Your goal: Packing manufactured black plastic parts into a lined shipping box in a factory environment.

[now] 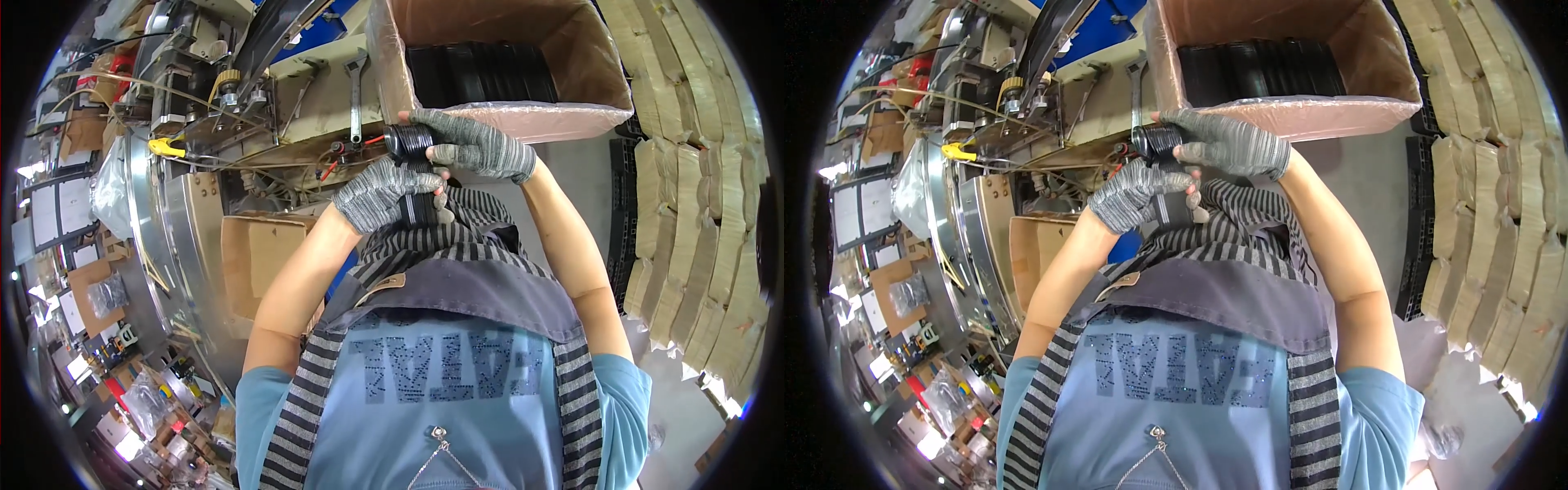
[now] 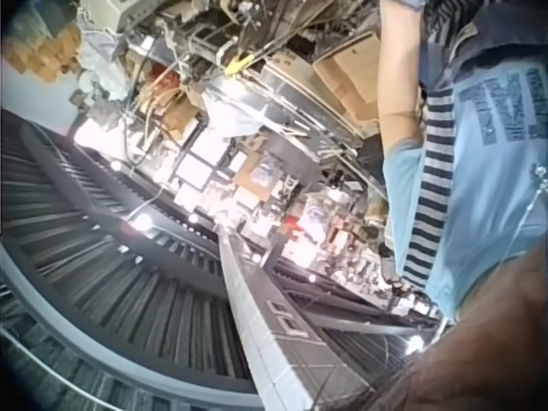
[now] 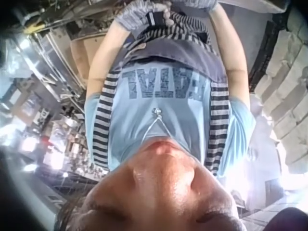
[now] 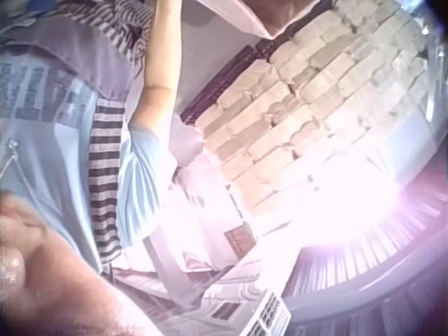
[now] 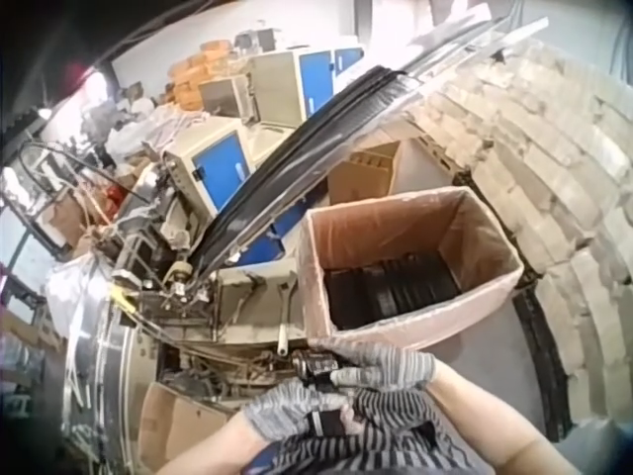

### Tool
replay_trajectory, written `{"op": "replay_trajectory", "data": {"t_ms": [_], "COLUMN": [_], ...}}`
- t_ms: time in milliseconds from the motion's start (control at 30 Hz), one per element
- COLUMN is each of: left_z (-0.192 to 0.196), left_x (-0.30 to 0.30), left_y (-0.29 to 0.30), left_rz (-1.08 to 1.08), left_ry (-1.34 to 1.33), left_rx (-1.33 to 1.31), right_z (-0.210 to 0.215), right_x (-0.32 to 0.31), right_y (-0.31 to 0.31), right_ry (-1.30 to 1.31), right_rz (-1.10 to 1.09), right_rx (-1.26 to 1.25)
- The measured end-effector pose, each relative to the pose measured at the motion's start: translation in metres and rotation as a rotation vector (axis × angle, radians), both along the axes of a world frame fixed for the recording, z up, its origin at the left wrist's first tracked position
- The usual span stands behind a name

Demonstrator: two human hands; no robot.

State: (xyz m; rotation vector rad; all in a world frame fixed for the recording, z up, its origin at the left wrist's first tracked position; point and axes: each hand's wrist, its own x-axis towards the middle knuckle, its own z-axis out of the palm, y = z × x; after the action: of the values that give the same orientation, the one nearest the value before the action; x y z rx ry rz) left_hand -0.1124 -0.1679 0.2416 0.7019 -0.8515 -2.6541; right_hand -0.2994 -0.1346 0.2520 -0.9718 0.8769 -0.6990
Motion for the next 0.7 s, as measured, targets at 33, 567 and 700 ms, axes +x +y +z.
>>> {"op": "replay_trajectory", "data": {"t_ms": [33,567,700], "left_z": [0.002,0.015,-0.006], "left_x": [0.002,0.017,0.021], "left_y": [-0.002,0.003,0.007], "left_rz": [-0.049,-0.255,0.032], "left_ry": [-0.011,-0.059,0.017], "left_rx": [0.022,-0.852,-0.218], "right_z": [0.002,-0.007,-0.001], "right_x": [0.004,0.022,0.019], "right_y": [-0.001,0.004,0.001], "right_ry": [0.13,0.412,0.565], "right_rz": [-0.051,-0.254,-0.264], "right_rx": [-0.17,-0.565,-0.704]}}
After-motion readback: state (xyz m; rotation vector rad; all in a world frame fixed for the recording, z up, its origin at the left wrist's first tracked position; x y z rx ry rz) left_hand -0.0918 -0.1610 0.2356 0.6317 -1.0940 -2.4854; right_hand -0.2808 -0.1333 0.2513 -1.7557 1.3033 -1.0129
